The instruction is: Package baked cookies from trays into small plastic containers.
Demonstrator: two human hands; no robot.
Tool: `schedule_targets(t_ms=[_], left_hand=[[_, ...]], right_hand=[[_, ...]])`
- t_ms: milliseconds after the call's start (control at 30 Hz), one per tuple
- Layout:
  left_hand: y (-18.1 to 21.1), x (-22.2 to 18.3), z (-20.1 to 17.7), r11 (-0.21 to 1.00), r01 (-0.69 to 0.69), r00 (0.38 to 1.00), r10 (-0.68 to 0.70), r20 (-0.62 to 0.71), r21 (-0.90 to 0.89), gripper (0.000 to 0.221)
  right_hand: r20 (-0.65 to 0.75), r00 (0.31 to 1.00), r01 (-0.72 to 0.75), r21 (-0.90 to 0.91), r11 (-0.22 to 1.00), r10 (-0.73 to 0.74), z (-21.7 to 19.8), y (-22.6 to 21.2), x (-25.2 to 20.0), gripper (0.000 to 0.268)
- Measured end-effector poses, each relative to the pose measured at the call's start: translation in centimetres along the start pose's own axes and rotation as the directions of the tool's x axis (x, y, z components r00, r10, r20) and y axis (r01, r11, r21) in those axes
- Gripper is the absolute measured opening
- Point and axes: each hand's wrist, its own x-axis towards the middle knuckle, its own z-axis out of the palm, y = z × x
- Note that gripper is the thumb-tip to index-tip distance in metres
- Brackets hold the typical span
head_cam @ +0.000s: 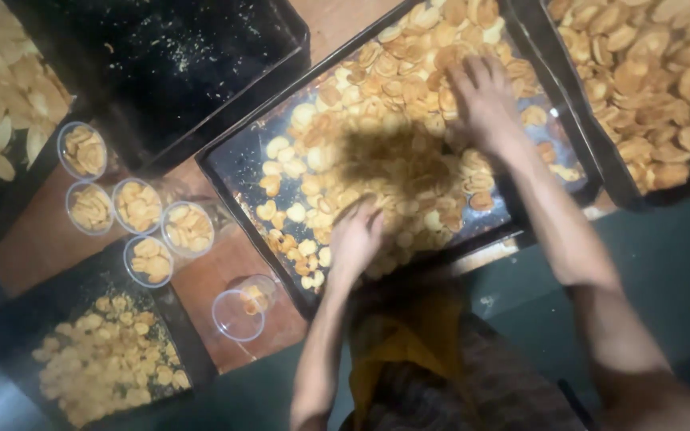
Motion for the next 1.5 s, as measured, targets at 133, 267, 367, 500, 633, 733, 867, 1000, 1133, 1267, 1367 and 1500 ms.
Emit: schedule_targets(t_ms=[133, 267, 367, 500, 633, 733, 867, 1000, 1133, 1267, 1367, 1500], left_hand=[[1.1, 7.9, 4.2, 0.981, -0.188, 0.957, 0.195, -0.216, 0.054, 0.030], [1.6, 17.3, 5.8, 0.848, -0.295, 0.879, 0.421, -0.222, 0.440, 0.025], [1.0, 21.4, 6.4, 0.788, -0.340, 0.828, 0.510, -0.234, 0.513, 0.033], [-2.0, 22.8, 7.9, 0.867, -0.234, 0.910, 0.355, -0.216, 0.440, 0.028], [-2.9, 20.9, 5.6, 0.970, -0.042, 0.949, 0.113, -0.294, 0.237, 0.024], [-3.7, 18.5, 4.2, 0.989, -0.021, 0.950, 0.066, -0.306, 0.148, 0.019], [-1.8, 10.7, -0.3, 0.995, -0.034, 0.936, 0.000, -0.353, -0.090, 0.024], [-3.0, 0.9, -1.7, 0.972, 0.114, 0.908, -0.186, -0.376, -0.206, 0.023], [-4.2, -7.7, -2.0, 0.938, 0.183, 0.839, -0.305, -0.450, -0.294, 0.023], [-4.8, -12.3, -2.7, 0.885, 0.235, 0.788, -0.416, -0.454, -0.402, 0.025], [-5.7, -13.6, -2.6, 0.943, 0.120, 0.770, -0.285, -0.571, -0.309, 0.023], [-7.4, -15.5, -2.4, 0.915, 0.053, 0.772, -0.292, -0.565, -0.400, 0.020]], right_hand=[[0.060, 0.995, 0.086, -0.150, 0.985, -0.078, 5.9, 6.6, 4.7, 0.075], [0.106, 0.976, 0.199, -0.057, 0.978, -0.193, 5.1, 4.5, 7.8, 0.092], [0.126, 0.975, 0.182, 0.025, 0.983, -0.184, 3.7, 2.8, 9.4, 0.099], [0.172, 0.981, 0.091, -0.005, 0.996, -0.089, 4.6, 3.4, 10.5, 0.072], [0.031, 0.979, 0.202, 0.013, 0.979, -0.203, 7.6, 4.3, 11.6, 0.051], [0.071, 0.958, 0.275, 0.063, 0.959, -0.279, 3.4, -0.5, 13.4, 0.041], [0.319, 0.937, -0.245, 0.319, 0.916, 0.140, 3.2, -2.9, 13.2, 0.027], [0.119, 0.956, 0.286, -0.156, 0.945, -0.269, 6.0, -0.3, 13.3, 0.030], [0.185, 0.947, 0.285, -0.112, 0.952, -0.262, 4.9, -0.5, 13.5, 0.045], [0.356, 0.934, -0.067, 0.244, 0.968, -0.025, 3.7, -2.9, 12.5, 0.045], [0.454, 0.891, -0.253, 0.482, 0.839, 0.009, 3.7, -5.3, 11.4, 0.045], [0.451, 0.882, -0.233, 0.668, 0.706, -0.135, 5.8, -10.1, 7.6, 0.045]])
